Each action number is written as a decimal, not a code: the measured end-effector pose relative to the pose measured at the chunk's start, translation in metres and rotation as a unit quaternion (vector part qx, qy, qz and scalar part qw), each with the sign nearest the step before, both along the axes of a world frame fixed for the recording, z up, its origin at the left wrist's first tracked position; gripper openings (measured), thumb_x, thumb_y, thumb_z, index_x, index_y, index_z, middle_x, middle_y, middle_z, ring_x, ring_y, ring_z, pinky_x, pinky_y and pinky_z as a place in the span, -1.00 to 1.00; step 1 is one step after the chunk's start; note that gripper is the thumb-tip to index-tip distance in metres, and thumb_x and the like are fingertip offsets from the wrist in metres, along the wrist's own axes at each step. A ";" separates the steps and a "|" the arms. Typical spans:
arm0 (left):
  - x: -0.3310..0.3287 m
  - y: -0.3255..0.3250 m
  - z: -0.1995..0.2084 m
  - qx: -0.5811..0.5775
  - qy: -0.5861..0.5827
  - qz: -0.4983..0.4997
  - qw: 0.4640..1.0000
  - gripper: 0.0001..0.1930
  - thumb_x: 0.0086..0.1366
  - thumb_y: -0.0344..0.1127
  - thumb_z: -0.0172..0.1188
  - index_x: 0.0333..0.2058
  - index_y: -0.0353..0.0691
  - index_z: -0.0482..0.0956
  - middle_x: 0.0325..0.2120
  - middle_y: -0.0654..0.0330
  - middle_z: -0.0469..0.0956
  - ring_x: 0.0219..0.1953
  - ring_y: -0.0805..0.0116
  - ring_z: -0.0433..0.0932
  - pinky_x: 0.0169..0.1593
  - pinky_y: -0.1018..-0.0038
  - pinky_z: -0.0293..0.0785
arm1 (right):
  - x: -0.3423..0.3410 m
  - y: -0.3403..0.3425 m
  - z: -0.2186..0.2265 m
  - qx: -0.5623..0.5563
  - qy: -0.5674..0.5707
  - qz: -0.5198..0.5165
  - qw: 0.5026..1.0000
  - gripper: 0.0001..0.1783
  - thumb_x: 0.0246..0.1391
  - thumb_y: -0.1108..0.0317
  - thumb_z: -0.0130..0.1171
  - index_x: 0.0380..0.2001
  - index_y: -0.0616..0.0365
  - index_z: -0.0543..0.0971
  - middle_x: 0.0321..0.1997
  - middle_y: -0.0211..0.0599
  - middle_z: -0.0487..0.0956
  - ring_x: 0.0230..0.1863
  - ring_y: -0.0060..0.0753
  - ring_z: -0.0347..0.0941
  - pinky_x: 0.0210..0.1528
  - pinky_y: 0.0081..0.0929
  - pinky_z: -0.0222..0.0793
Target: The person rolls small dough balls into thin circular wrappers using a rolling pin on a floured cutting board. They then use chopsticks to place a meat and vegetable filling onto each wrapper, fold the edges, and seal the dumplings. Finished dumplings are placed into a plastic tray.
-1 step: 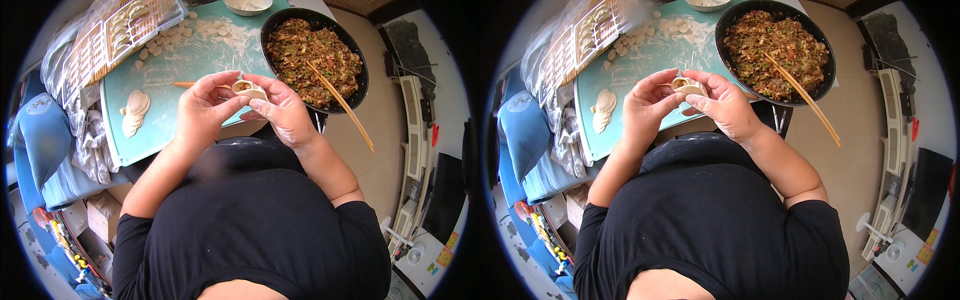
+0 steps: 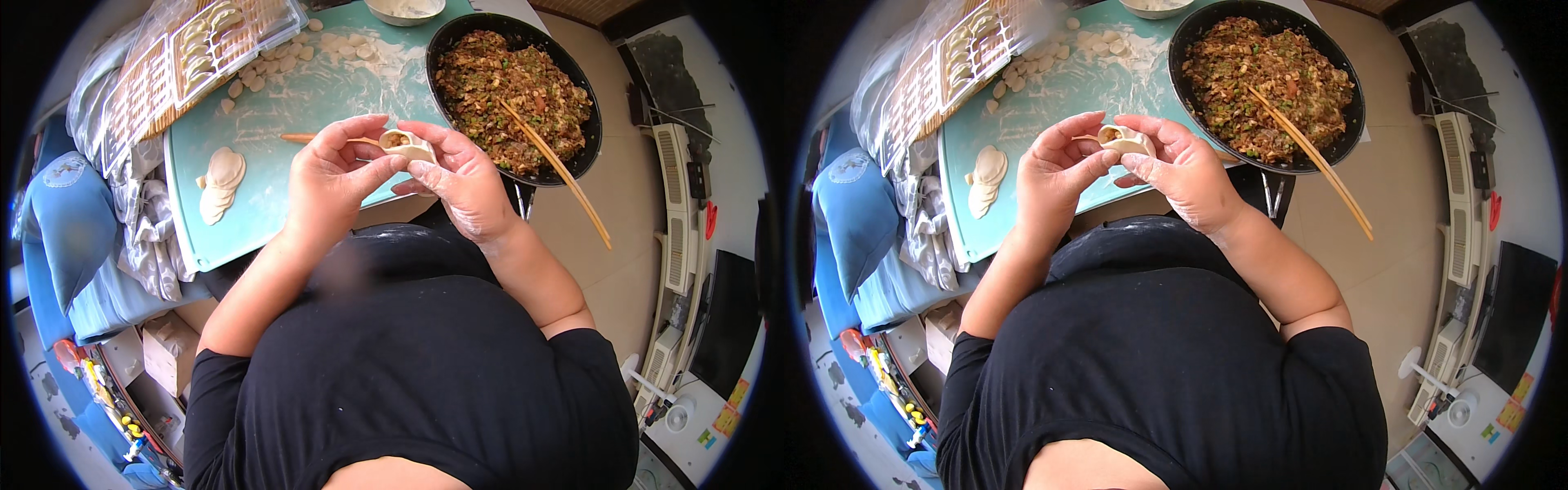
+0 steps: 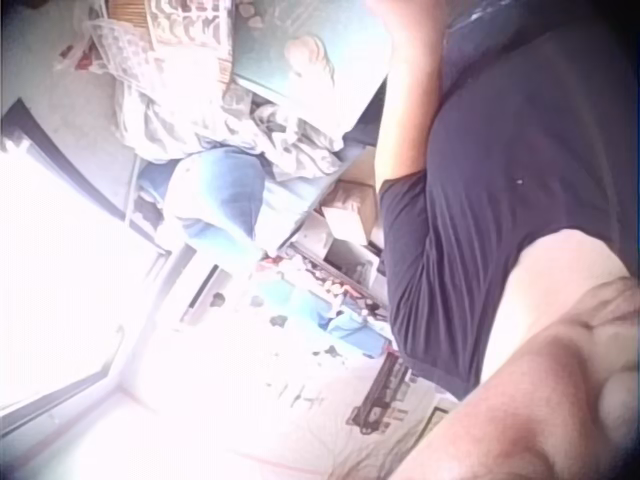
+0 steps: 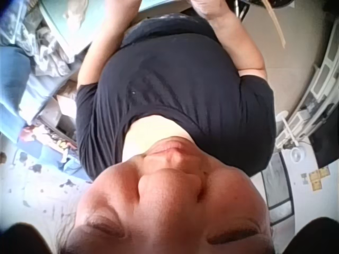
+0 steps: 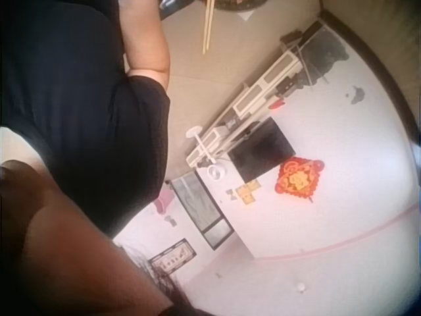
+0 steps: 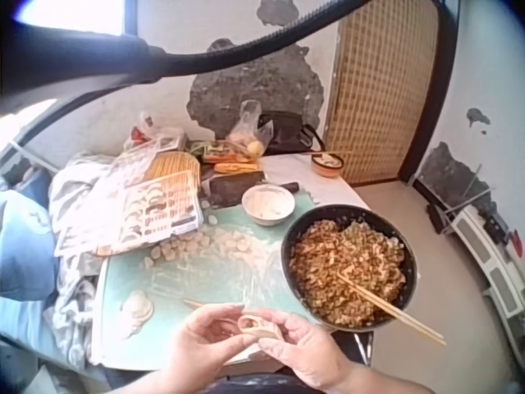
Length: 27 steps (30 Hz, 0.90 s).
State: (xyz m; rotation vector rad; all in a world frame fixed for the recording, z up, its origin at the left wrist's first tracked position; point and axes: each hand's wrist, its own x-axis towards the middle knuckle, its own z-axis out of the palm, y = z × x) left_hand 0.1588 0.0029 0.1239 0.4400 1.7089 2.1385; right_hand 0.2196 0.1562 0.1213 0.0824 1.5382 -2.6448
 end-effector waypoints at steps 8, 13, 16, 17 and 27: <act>-0.001 -0.005 0.001 -0.058 -0.050 0.008 0.997 -0.73 0.09 -0.42 0.31 -0.25 -0.42 0.52 -0.40 0.20 0.57 -0.38 0.58 0.50 -0.24 0.65 0.45 | 0.000 -0.004 -0.007 0.029 0.040 -0.061 0.997 -0.60 0.09 0.56 0.05 0.03 0.29 0.34 -0.04 -0.22 0.48 -0.07 -0.49 0.43 -0.04 -0.49 0.43; 0.000 -0.004 0.003 -0.064 -0.067 0.012 0.996 -0.78 0.08 -0.43 0.30 -0.28 -0.38 0.56 -0.40 0.21 0.57 -0.44 0.56 0.46 -0.35 0.65 0.38 | 0.001 -0.007 -0.011 0.040 0.056 -0.074 0.995 -0.61 0.08 0.58 0.05 0.02 0.29 0.34 -0.06 -0.24 0.48 -0.10 -0.51 0.43 -0.04 -0.53 0.41; 0.001 -0.003 0.001 -0.063 -0.043 0.023 0.997 -0.82 0.08 -0.43 0.31 -0.34 -0.37 0.58 -0.49 0.22 0.58 -0.45 0.54 0.51 -0.34 0.64 0.43 | 0.002 -0.009 -0.011 0.031 0.054 -0.075 0.995 -0.60 0.08 0.59 0.05 0.03 0.30 0.34 -0.07 -0.25 0.48 -0.11 -0.52 0.43 -0.05 -0.55 0.41; 0.001 -0.003 -0.001 -0.095 0.040 0.037 0.994 -0.83 0.07 -0.43 0.31 -0.35 -0.35 0.58 -0.50 0.22 0.57 -0.46 0.54 0.51 -0.36 0.64 0.43 | 0.002 -0.009 -0.011 0.033 0.051 -0.075 0.995 -0.60 0.08 0.59 0.05 0.03 0.30 0.34 -0.07 -0.25 0.48 -0.11 -0.52 0.43 -0.05 -0.55 0.41; -0.002 -0.005 -0.002 -0.101 0.144 0.019 0.984 -0.84 0.07 -0.44 0.30 -0.38 -0.32 0.52 -0.50 0.26 0.55 -0.48 0.59 0.48 -0.38 0.64 0.41 | 0.004 -0.007 -0.006 0.058 0.043 -0.074 0.995 -0.60 0.09 0.56 0.06 0.03 0.27 0.33 -0.09 -0.26 0.49 -0.14 -0.48 0.47 -0.15 -0.54 0.45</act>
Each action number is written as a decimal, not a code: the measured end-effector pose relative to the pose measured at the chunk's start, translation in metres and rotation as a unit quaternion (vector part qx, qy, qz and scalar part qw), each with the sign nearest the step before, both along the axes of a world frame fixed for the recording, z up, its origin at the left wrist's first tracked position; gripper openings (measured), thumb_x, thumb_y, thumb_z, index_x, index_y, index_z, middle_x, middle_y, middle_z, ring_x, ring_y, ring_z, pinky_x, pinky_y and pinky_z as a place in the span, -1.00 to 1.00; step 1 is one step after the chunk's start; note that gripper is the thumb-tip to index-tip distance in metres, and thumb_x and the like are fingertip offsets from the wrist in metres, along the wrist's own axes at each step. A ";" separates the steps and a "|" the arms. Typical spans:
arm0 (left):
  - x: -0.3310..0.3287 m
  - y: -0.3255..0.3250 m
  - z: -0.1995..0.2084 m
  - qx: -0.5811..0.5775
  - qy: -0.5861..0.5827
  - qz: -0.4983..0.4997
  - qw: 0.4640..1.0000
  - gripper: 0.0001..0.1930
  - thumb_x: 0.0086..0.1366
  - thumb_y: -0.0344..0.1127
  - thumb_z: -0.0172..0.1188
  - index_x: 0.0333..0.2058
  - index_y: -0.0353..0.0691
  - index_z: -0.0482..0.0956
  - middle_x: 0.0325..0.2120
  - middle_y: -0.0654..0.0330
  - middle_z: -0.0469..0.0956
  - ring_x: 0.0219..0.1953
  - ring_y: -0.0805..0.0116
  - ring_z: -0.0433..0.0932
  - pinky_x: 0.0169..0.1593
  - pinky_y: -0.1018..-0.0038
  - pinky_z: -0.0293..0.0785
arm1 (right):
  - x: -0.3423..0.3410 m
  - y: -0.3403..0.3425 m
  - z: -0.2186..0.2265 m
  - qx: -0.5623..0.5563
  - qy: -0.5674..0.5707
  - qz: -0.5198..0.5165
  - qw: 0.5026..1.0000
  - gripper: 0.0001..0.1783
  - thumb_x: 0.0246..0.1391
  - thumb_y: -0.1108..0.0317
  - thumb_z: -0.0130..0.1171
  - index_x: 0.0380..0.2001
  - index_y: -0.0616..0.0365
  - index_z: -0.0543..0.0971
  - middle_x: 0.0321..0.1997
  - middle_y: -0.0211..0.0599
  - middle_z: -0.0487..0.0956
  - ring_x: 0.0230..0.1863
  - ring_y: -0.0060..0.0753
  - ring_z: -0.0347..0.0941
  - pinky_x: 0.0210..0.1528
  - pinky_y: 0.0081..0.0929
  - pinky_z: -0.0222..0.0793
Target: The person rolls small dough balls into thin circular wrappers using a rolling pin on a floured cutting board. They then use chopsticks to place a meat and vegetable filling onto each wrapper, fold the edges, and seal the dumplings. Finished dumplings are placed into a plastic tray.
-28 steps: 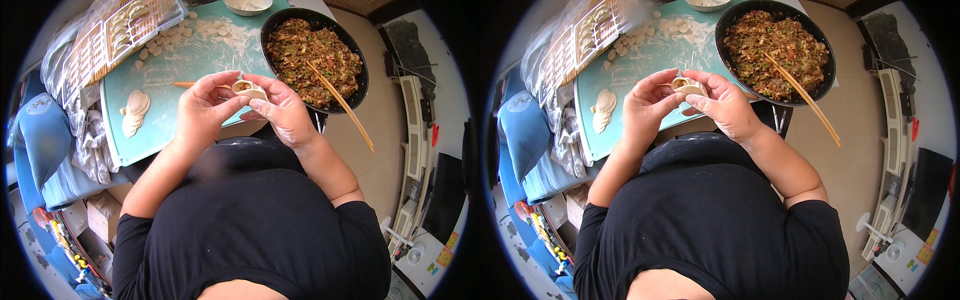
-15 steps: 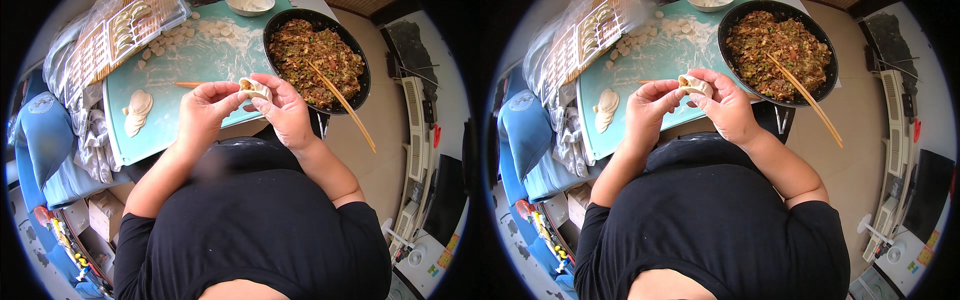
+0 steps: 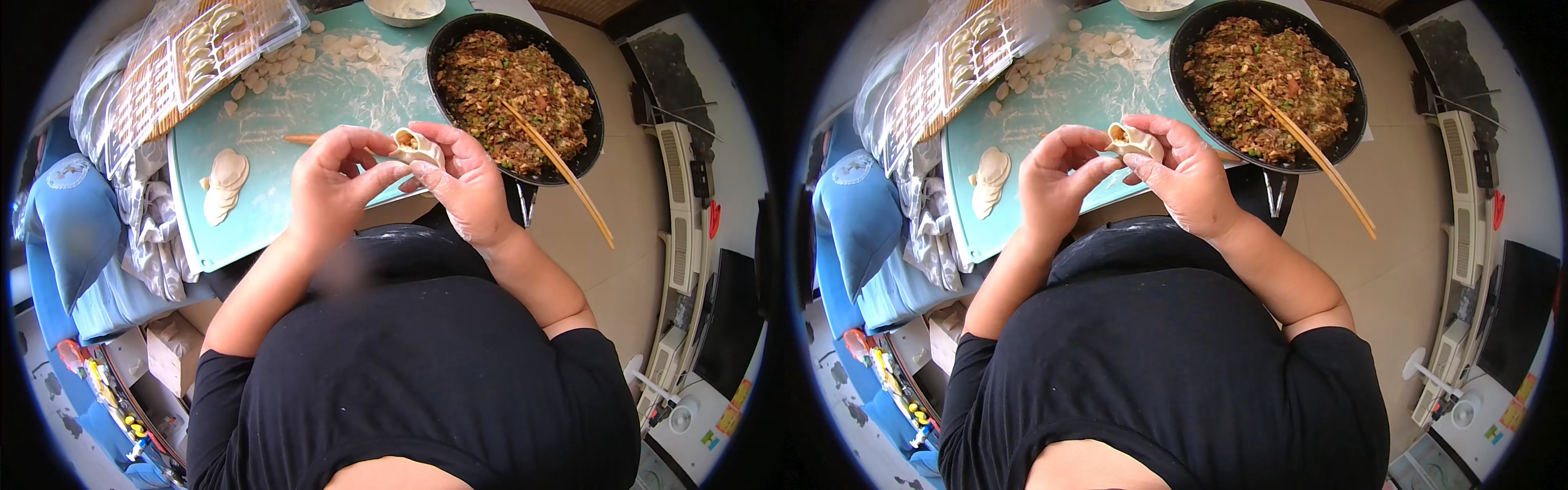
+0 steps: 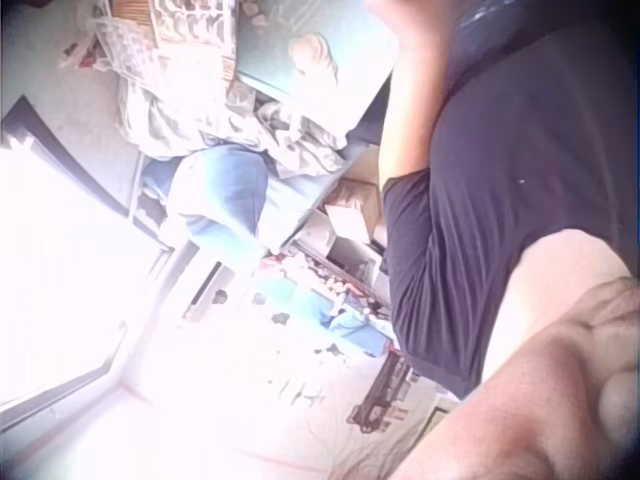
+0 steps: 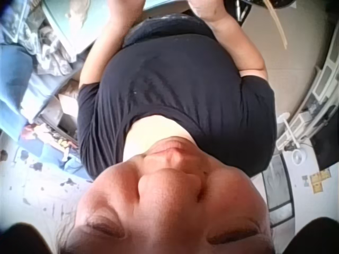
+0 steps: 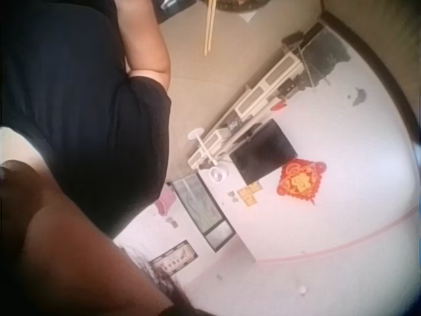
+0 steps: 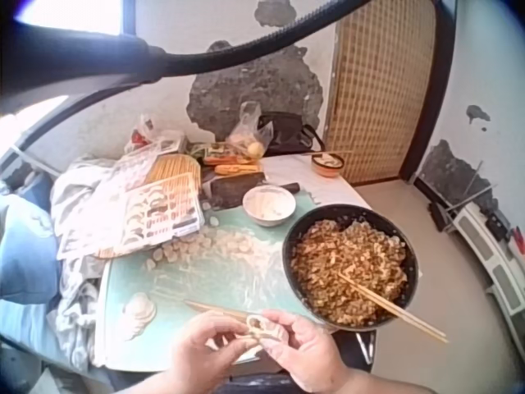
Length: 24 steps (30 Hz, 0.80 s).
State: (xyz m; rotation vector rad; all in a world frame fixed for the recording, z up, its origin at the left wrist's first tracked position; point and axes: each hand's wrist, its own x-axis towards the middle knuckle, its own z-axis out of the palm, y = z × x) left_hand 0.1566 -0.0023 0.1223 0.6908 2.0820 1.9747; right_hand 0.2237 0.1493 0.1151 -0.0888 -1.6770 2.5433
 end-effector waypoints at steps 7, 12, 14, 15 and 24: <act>-0.012 -0.002 0.020 -0.017 -0.172 -0.032 0.984 -0.80 0.13 -0.37 0.26 -0.33 -0.36 0.52 -0.46 0.23 0.56 -0.39 0.59 0.48 -0.27 0.66 0.40 | 0.001 0.003 0.000 0.009 -0.002 0.045 0.999 -0.61 0.11 0.54 0.02 0.03 0.26 0.28 -0.10 -0.22 0.49 -0.14 -0.38 0.50 -0.19 -0.56 0.43; -0.017 -0.005 0.014 -0.055 -0.163 -0.061 0.983 -0.80 0.15 -0.35 0.23 -0.30 -0.38 0.53 -0.44 0.22 0.57 -0.38 0.58 0.49 -0.28 0.66 0.40 | 0.002 0.000 -0.001 0.045 -0.011 0.043 0.998 -0.61 0.11 0.54 0.03 0.03 0.25 0.28 -0.11 -0.21 0.49 -0.14 -0.38 0.50 -0.18 -0.57 0.42; -0.016 -0.005 0.013 -0.052 -0.161 -0.064 0.983 -0.80 0.15 -0.37 0.23 -0.29 -0.37 0.53 -0.43 0.23 0.57 -0.39 0.58 0.48 -0.29 0.66 0.38 | 0.002 0.001 -0.001 0.032 -0.013 0.041 0.999 -0.62 0.10 0.55 0.03 0.01 0.25 0.30 -0.09 -0.23 0.48 -0.15 -0.43 0.50 -0.20 -0.59 0.42; -0.013 -0.004 0.016 -0.050 -0.163 -0.061 0.983 -0.80 0.15 -0.38 0.23 -0.28 -0.35 0.53 -0.42 0.25 0.56 -0.40 0.59 0.47 -0.31 0.67 0.37 | 0.002 0.001 -0.002 0.026 -0.014 0.039 0.999 -0.63 0.10 0.56 0.04 0.00 0.24 0.31 -0.09 -0.23 0.48 -0.15 -0.45 0.49 -0.21 -0.61 0.42; -0.006 -0.003 -0.002 -0.004 -0.088 -0.038 0.995 -0.82 0.06 -0.44 0.31 -0.34 -0.36 0.58 -0.45 0.27 0.54 -0.42 0.60 0.48 -0.35 0.66 0.40 | -0.002 0.003 -0.003 -0.002 -0.006 0.038 0.999 -0.61 0.10 0.51 0.06 0.01 0.25 0.30 -0.14 -0.25 0.50 -0.17 -0.47 0.49 -0.23 -0.57 0.42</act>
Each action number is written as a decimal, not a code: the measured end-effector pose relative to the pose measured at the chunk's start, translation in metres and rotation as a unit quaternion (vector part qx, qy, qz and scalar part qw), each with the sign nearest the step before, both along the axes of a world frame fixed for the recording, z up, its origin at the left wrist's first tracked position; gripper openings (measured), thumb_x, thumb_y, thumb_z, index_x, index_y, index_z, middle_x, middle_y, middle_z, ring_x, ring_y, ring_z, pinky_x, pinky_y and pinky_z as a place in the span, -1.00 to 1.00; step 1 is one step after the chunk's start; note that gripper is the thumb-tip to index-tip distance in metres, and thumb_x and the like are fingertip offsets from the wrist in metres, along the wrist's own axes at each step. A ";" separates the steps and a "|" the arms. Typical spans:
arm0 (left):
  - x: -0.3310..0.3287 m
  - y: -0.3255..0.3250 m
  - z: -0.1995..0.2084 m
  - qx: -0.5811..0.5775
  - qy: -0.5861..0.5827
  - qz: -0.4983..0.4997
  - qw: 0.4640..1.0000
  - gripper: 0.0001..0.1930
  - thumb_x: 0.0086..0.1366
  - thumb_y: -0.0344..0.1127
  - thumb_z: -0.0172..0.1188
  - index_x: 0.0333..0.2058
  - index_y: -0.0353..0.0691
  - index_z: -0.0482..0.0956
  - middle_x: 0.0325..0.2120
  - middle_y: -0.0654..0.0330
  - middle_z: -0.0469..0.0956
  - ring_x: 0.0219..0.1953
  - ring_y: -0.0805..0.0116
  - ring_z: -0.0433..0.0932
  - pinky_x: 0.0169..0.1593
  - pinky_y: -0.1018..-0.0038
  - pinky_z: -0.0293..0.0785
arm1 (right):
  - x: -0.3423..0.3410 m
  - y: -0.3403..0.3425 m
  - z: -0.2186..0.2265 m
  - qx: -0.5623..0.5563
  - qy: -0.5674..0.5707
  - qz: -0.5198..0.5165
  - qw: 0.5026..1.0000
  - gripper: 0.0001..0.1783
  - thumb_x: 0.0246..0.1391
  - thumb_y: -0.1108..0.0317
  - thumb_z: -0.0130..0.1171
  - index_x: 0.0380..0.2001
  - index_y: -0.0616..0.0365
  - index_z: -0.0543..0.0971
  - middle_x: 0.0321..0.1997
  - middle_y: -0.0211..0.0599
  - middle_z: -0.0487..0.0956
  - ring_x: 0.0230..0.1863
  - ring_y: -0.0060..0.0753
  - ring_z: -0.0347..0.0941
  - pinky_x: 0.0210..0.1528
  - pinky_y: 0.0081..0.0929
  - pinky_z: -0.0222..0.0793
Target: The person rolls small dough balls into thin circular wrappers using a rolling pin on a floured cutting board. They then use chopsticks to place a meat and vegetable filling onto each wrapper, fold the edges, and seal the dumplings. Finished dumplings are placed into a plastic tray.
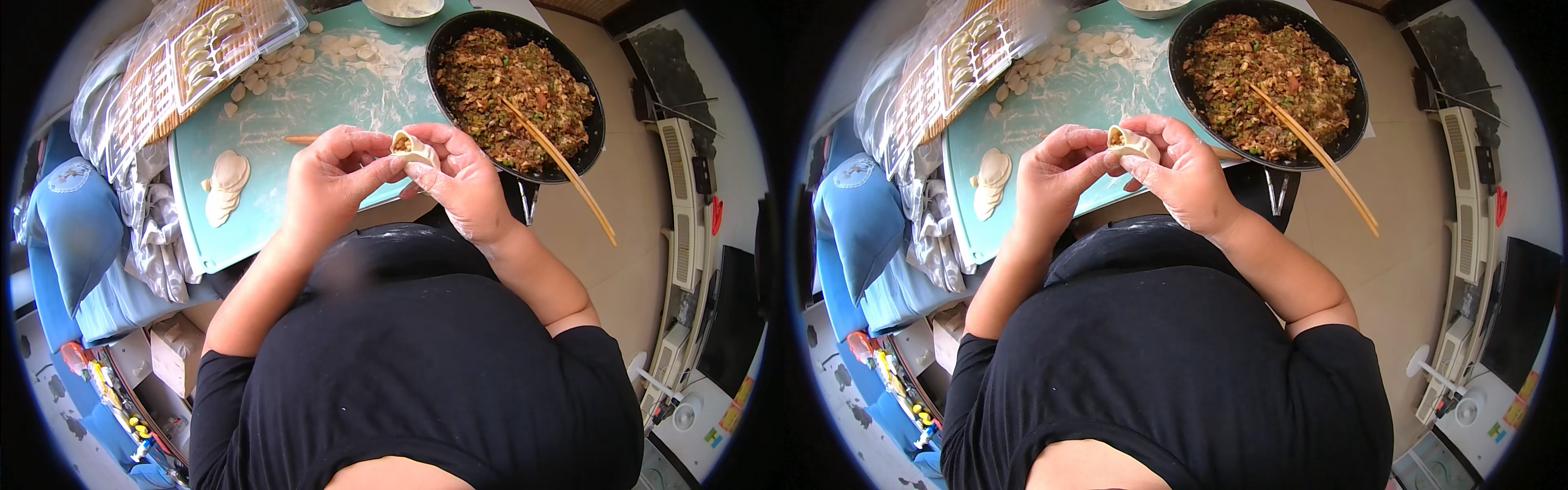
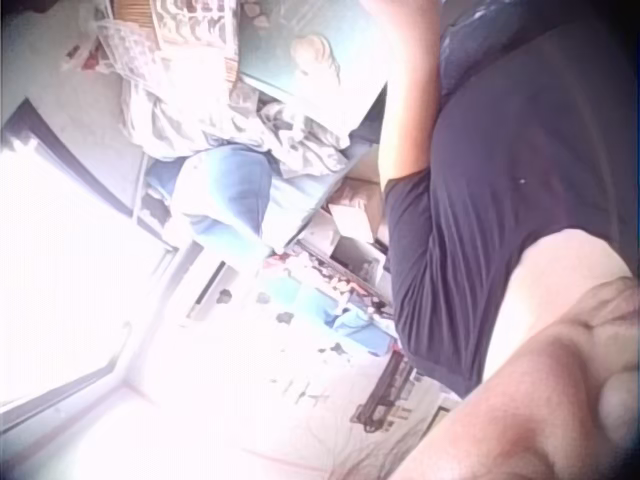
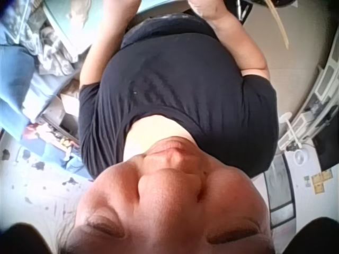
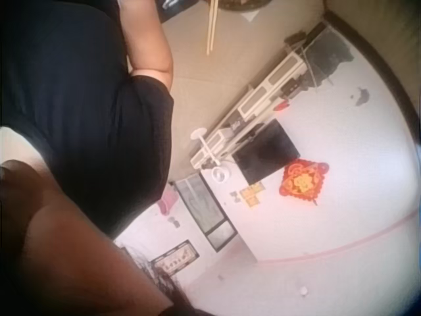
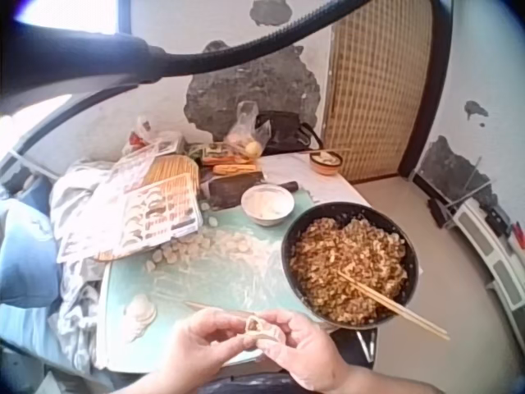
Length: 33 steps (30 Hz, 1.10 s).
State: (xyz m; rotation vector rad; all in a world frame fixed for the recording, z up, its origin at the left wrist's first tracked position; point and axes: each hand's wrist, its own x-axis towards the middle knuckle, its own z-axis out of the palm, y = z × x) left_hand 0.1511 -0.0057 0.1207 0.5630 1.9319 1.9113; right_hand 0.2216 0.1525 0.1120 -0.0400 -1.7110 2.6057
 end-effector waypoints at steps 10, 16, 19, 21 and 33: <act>0.007 0.005 0.006 -0.043 0.217 0.058 0.973 -0.87 0.00 -0.51 0.30 -0.40 -0.32 0.61 -0.50 0.19 0.52 -0.48 0.42 0.54 -0.42 0.56 0.46 | 0.001 -0.003 0.001 -0.001 -0.014 0.000 1.000 -0.61 0.10 0.52 0.05 0.02 0.26 0.29 -0.14 -0.26 0.49 -0.19 -0.47 0.49 -0.24 -0.59 0.43; 0.003 0.004 0.002 -0.089 0.413 0.070 0.904 -0.85 -0.04 -0.55 0.27 -0.43 -0.27 0.55 -0.50 0.14 0.52 -0.48 0.21 0.53 -0.40 0.44 0.48 | 0.003 -0.006 0.001 -0.007 -0.021 -0.001 1.000 -0.61 0.10 0.50 0.07 0.01 0.27 0.29 -0.14 -0.26 0.49 -0.20 -0.49 0.50 -0.26 -0.61 0.42; 0.003 0.003 0.001 -0.099 0.380 0.064 0.917 -0.79 -0.05 -0.51 0.31 -0.36 -0.26 0.57 -0.44 0.16 0.52 -0.43 0.29 0.53 -0.38 0.46 0.46 | 0.003 -0.006 0.002 -0.018 -0.023 0.002 1.000 -0.61 0.11 0.49 0.07 0.01 0.28 0.29 -0.14 -0.26 0.50 -0.20 -0.50 0.50 -0.26 -0.62 0.42; 0.005 0.005 0.004 -0.073 0.301 0.084 0.947 -0.73 -0.06 -0.48 0.33 -0.29 -0.25 0.58 -0.39 0.17 0.52 -0.39 0.33 0.53 -0.36 0.48 0.45 | 0.003 -0.003 0.002 -0.022 -0.018 0.010 1.000 -0.61 0.11 0.48 0.07 0.01 0.28 0.29 -0.14 -0.26 0.50 -0.20 -0.50 0.50 -0.26 -0.63 0.42; 0.001 0.003 0.000 -0.072 0.424 0.047 0.901 -0.75 -0.11 -0.52 0.29 -0.34 -0.23 0.62 -0.45 0.22 0.52 -0.43 0.29 0.50 -0.36 0.47 0.44 | 0.005 -0.004 0.005 -0.044 -0.035 0.031 0.998 -0.62 0.13 0.48 0.04 0.01 0.30 0.29 -0.12 -0.26 0.48 -0.18 -0.48 0.50 -0.26 -0.64 0.43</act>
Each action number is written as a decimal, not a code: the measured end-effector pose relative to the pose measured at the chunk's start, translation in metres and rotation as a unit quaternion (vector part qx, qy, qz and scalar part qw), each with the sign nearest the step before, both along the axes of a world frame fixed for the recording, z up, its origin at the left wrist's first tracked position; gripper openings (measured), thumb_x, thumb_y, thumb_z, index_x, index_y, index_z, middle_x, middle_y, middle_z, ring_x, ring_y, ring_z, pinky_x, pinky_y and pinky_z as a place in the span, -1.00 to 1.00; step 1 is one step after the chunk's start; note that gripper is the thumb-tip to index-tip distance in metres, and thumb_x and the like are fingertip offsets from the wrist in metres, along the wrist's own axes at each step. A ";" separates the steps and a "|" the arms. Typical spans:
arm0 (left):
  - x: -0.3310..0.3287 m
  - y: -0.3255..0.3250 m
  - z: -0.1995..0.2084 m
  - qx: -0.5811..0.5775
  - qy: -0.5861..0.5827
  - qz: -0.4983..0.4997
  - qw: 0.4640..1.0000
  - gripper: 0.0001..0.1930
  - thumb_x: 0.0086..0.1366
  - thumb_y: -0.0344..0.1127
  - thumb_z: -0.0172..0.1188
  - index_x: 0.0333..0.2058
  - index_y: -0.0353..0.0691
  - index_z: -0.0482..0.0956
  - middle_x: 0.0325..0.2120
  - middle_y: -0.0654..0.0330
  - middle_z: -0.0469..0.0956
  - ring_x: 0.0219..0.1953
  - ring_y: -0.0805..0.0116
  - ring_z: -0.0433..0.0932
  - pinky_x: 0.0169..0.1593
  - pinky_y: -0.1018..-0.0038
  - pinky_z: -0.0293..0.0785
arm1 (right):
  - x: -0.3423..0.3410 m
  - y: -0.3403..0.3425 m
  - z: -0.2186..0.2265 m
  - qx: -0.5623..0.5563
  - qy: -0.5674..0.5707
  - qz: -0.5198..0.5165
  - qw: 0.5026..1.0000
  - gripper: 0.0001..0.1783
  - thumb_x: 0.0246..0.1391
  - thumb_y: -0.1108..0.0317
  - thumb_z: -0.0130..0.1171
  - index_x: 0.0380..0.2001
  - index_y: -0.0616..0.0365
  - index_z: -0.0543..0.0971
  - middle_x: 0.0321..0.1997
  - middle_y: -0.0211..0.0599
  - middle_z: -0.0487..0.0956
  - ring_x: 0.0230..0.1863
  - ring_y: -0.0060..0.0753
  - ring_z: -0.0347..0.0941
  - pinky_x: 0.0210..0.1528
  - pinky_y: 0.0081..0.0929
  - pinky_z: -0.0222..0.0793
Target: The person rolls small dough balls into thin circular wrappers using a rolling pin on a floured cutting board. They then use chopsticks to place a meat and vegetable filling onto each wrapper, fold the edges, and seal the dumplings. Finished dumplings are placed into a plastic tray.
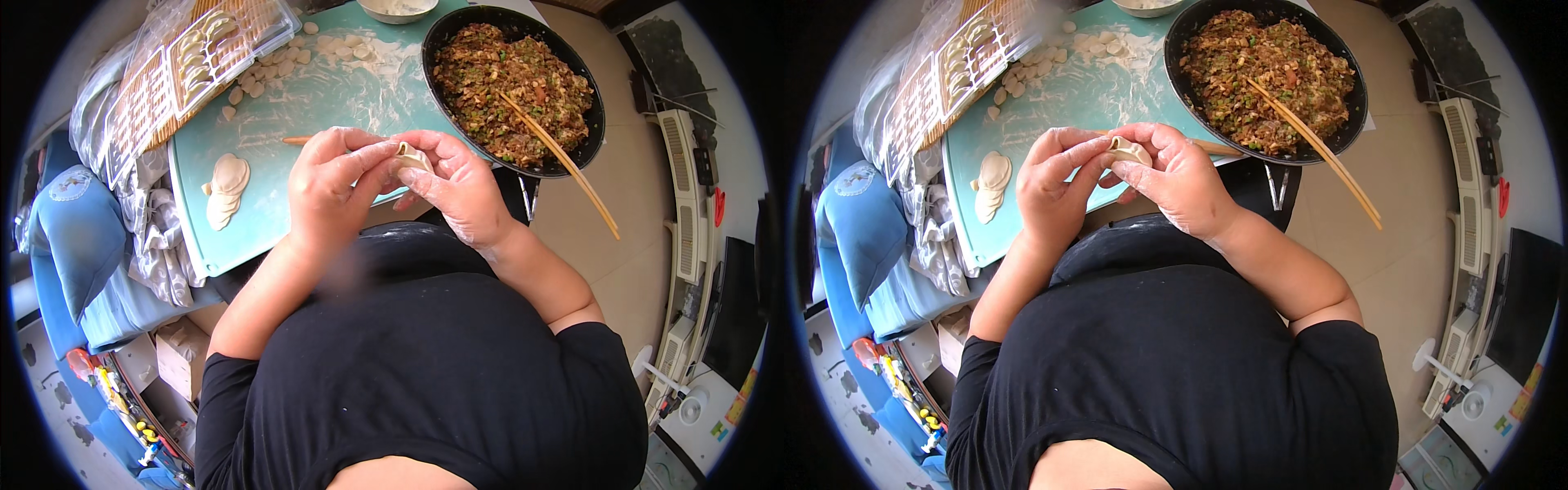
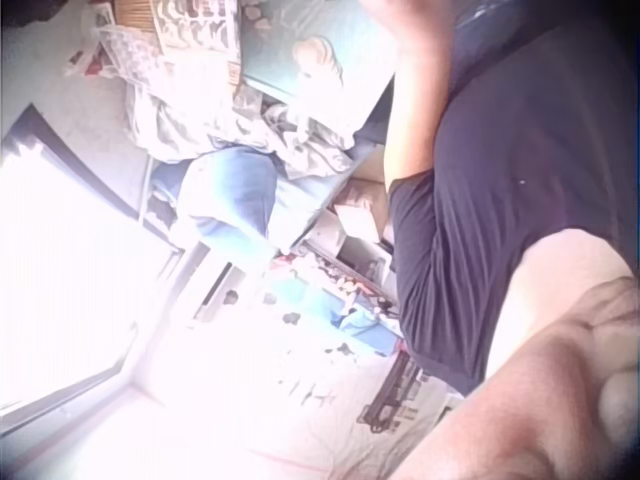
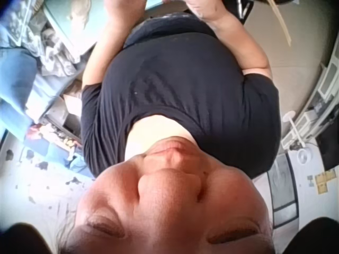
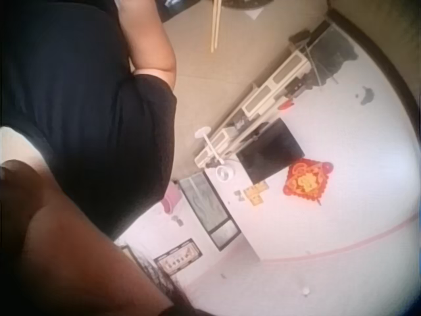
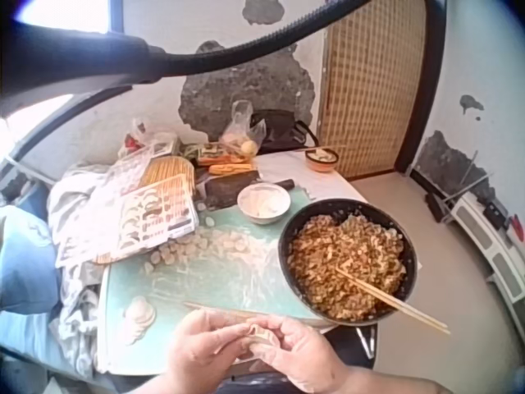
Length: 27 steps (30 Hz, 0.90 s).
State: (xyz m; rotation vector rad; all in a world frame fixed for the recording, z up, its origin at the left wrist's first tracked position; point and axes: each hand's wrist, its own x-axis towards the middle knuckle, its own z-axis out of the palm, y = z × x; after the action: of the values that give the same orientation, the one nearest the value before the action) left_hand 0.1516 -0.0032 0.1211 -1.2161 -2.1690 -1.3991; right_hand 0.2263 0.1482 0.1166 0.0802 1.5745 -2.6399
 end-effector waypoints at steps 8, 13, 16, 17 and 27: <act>0.000 -0.002 0.002 -0.055 0.162 0.058 0.984 -0.77 -0.13 -0.52 0.25 -0.40 -0.20 0.57 -0.48 0.27 0.51 -0.47 0.27 0.47 -0.39 0.45 0.39 | 0.001 -0.002 0.008 0.004 -0.020 0.020 1.000 -0.58 0.14 0.46 0.04 0.06 0.34 0.27 -0.11 -0.27 0.47 -0.16 -0.47 0.49 -0.23 -0.63 0.44; -0.002 0.001 -0.001 0.002 0.038 0.014 0.999 -0.72 -0.09 -0.48 0.28 -0.30 -0.22 0.60 -0.28 0.17 0.55 -0.31 0.25 0.52 -0.24 0.43 0.44 | 0.001 0.002 0.013 0.005 -0.035 0.035 0.999 -0.56 0.14 0.44 0.03 0.08 0.33 0.26 -0.12 -0.28 0.48 -0.14 -0.48 0.49 -0.21 -0.62 0.43; -0.004 0.000 0.001 -0.006 -0.055 -0.024 0.998 -0.70 -0.06 -0.44 0.31 -0.25 -0.22 0.61 -0.15 0.11 0.53 -0.20 0.22 0.52 -0.15 0.42 0.44 | 0.002 0.003 0.014 0.011 -0.042 0.039 0.998 -0.56 0.15 0.43 0.03 0.09 0.32 0.27 -0.13 -0.30 0.49 -0.13 -0.49 0.49 -0.20 -0.61 0.42; -0.005 0.000 0.002 -0.016 -0.084 -0.043 0.995 -0.69 -0.05 -0.43 0.32 -0.24 -0.21 0.61 -0.12 0.09 0.52 -0.16 0.21 0.52 -0.12 0.41 0.44 | 0.002 0.003 0.013 0.013 -0.039 0.040 0.998 -0.56 0.15 0.43 0.03 0.08 0.32 0.27 -0.13 -0.30 0.49 -0.13 -0.49 0.48 -0.19 -0.61 0.42; -0.010 0.001 -0.002 -0.012 0.076 -0.055 0.996 -0.81 -0.05 -0.44 0.26 -0.37 -0.22 0.61 -0.27 0.21 0.60 -0.19 0.21 0.55 -0.14 0.36 0.43 | 0.001 0.004 0.011 0.007 -0.031 0.064 0.997 -0.60 0.15 0.42 0.02 0.05 0.31 0.32 -0.12 -0.34 0.49 -0.10 -0.52 0.47 -0.15 -0.60 0.43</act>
State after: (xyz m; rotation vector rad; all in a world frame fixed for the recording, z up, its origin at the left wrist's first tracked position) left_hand 0.1415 -0.0022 0.1195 -1.4229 -2.0502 -1.2795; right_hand 0.2275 0.1523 0.1276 0.0588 1.5236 -2.5050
